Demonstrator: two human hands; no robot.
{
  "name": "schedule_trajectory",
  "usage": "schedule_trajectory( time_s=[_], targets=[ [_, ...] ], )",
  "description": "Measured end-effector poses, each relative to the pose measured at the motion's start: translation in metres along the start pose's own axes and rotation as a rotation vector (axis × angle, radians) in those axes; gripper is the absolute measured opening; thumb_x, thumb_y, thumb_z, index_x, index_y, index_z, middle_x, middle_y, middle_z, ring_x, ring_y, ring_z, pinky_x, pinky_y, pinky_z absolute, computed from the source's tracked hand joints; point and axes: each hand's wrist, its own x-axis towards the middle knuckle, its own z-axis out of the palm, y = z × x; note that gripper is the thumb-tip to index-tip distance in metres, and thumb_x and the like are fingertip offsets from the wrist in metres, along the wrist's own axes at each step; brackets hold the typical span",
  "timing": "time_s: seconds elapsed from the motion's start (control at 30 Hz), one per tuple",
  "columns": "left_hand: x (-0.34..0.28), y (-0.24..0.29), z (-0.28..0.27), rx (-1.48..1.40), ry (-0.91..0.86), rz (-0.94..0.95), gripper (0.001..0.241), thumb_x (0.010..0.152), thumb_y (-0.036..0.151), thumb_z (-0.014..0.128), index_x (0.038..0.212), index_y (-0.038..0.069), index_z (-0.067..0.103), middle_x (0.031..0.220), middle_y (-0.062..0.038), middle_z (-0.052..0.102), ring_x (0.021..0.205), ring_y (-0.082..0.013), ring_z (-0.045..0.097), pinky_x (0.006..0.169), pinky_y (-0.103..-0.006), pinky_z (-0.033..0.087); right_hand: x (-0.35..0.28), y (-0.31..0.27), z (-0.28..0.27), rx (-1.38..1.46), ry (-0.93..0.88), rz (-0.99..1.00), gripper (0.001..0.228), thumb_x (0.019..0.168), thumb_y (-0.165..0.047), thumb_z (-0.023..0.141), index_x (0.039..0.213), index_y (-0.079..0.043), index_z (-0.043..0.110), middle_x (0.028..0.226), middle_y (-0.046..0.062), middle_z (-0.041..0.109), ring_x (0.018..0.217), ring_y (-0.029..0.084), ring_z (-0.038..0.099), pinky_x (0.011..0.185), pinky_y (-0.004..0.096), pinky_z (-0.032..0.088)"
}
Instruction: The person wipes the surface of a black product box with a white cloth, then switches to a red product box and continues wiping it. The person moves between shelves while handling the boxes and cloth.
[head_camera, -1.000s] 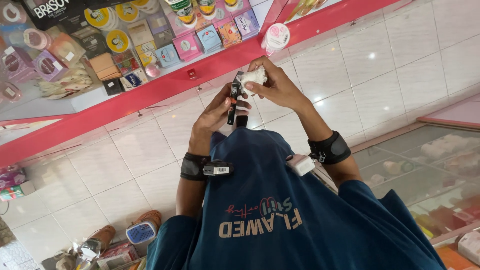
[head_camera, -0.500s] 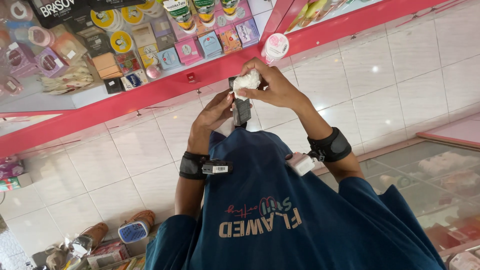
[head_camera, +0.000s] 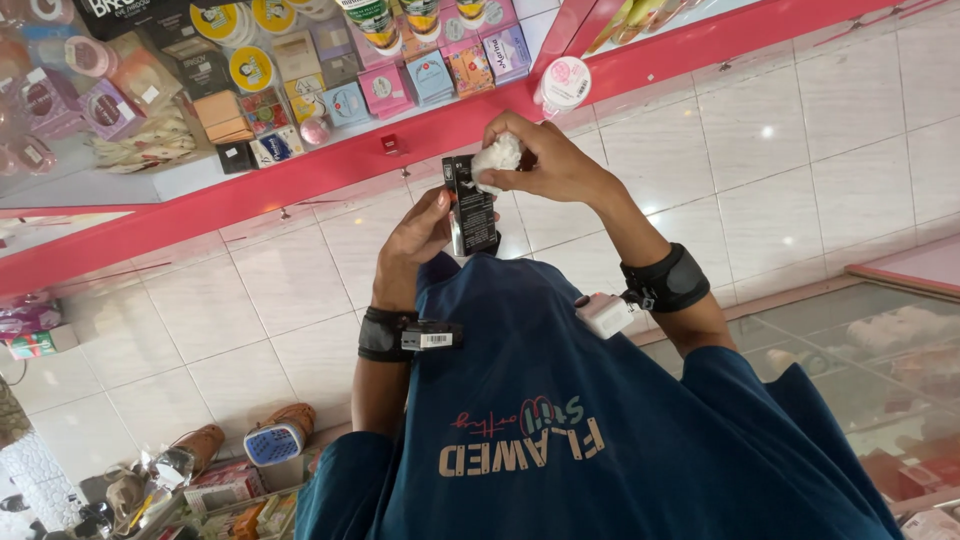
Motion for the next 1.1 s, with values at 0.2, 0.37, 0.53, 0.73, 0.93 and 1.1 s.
schedule_trajectory(
  time_s=[0.2,0.37,0.53,0.73,0.93,1.1],
  targets=[
    [-0.009,-0.019,-0.028,-0.086,0.110,0.061,0.071,0.107,0.049,0.060,0.152,-0.003,0.043,0.131,-0.014,0.064,0.114,-0.0243,0.068,0.093,-0.0416,0.059,0.016,-0.033,0.018,0.005,-0.132,-0.114,0.042,0.091,-0.030,0.083,0.117,-0.012,0.055,0.089,0.000,0.070,0.074,0.010,0.071,0.060,0.028,0.052],
    [-0.022,-0.006,-0.033,-0.118,0.185,0.103,0.070,0.105,0.048,0.058,0.151,-0.002,0.043,0.134,-0.013,0.063,0.118,-0.0215,0.067,0.101,-0.0409,0.059,0.018,-0.033,0.025,-0.084,-0.187,-0.111,0.042,0.089,-0.028,0.085,0.115,-0.011,0.057,0.088,0.002,0.070,0.072,0.014,0.069,0.061,0.029,0.051],
    [-0.034,0.011,-0.024,-0.085,0.154,0.111,0.068,0.107,0.048,0.054,0.149,-0.005,0.045,0.129,-0.018,0.066,0.114,-0.0274,0.069,0.097,-0.0471,0.060,0.023,-0.019,0.031,-0.128,-0.176,0.005,0.040,0.087,-0.027,0.085,0.114,-0.011,0.059,0.090,0.001,0.071,0.074,0.012,0.070,0.064,0.028,0.054],
    [-0.045,0.022,-0.026,-0.027,0.073,0.050,0.067,0.104,0.049,0.056,0.147,0.000,0.041,0.129,-0.017,0.065,0.121,-0.0293,0.067,0.103,-0.0486,0.057,0.041,-0.034,0.058,-0.039,-0.010,-0.198,0.041,0.093,-0.026,0.085,0.117,-0.009,0.057,0.100,0.003,0.069,0.088,0.012,0.069,0.070,0.028,0.054],
    [-0.055,0.040,-0.053,-0.142,0.096,0.150,0.067,0.104,0.055,0.059,0.146,0.003,0.051,0.134,-0.010,0.065,0.128,-0.0242,0.062,0.108,-0.0425,0.055,0.045,-0.065,0.082,-0.046,-0.218,-0.095,0.042,0.084,-0.028,0.087,0.112,-0.011,0.061,0.084,-0.001,0.068,0.070,0.010,0.066,0.060,0.027,0.051],
    [-0.075,0.061,-0.052,-0.166,0.161,0.121,0.068,0.098,0.055,0.060,0.144,0.006,0.050,0.134,-0.009,0.065,0.127,-0.0235,0.063,0.108,-0.0435,0.056,0.049,-0.053,0.090,-0.082,-0.144,-0.047,0.043,0.082,-0.029,0.088,0.112,-0.011,0.062,0.088,0.000,0.073,0.074,0.009,0.070,0.063,0.025,0.053]
  ],
)
